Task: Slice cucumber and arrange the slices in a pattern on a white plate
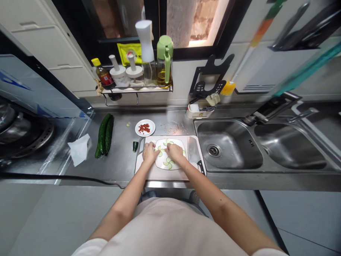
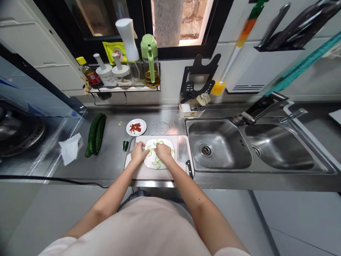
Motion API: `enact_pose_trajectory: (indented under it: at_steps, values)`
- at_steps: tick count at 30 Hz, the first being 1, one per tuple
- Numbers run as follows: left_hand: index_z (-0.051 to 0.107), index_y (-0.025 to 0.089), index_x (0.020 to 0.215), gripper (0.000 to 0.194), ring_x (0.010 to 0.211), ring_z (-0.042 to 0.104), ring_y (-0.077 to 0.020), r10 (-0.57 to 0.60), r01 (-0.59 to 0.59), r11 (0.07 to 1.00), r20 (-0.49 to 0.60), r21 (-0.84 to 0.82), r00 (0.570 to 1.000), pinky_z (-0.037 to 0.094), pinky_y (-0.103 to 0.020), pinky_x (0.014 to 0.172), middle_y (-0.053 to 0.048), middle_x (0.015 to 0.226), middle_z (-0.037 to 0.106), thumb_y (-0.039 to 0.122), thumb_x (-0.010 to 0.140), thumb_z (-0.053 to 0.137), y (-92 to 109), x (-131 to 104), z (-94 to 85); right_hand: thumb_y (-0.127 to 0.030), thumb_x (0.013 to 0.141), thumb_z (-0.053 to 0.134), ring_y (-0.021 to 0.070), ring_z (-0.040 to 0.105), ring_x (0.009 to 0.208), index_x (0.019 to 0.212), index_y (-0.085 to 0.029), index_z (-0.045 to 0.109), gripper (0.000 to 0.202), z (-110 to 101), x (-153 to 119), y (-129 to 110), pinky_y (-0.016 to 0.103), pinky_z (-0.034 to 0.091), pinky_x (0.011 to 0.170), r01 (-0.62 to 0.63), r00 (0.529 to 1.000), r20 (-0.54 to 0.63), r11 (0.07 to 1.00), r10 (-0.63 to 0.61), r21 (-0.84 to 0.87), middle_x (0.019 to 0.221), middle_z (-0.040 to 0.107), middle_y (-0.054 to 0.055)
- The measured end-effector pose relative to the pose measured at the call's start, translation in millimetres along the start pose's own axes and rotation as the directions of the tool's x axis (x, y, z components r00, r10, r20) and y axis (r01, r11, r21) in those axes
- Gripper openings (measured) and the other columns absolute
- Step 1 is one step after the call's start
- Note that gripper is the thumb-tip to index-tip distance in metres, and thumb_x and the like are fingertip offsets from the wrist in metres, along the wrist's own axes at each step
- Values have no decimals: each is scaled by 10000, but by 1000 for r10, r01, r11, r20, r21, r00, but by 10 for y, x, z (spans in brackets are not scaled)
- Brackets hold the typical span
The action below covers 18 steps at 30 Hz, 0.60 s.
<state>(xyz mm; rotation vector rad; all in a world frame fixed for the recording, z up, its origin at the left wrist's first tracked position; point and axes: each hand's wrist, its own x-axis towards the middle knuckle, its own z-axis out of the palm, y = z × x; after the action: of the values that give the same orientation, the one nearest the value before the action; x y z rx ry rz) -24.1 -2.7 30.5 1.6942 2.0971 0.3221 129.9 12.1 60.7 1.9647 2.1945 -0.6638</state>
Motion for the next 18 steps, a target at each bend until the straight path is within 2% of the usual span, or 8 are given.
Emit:
enact_pose_trajectory:
  at_steps: [11,18]
  values:
    - [546,238,973,204,995,511,-233,105,-102,990,-31,99,994,407,-310,781,-67,1039,497,321,796,603,71,-54,14,-399,918,438,201,617,889,1005,-206,611,274,16,-367,-78,258,349,681,106,994,-22,994,-105,29,942,683,79]
    - [566,238,933,121,996,506,-220,129,-126,988,-31,90,991,405,-306,781,-62,1033,498,276,818,571,99,-73,36,-399,911,450,179,604,842,968,-204,622,266,33,-459,64,239,309,638,110,994,-19,991,-109,71,925,683,67]
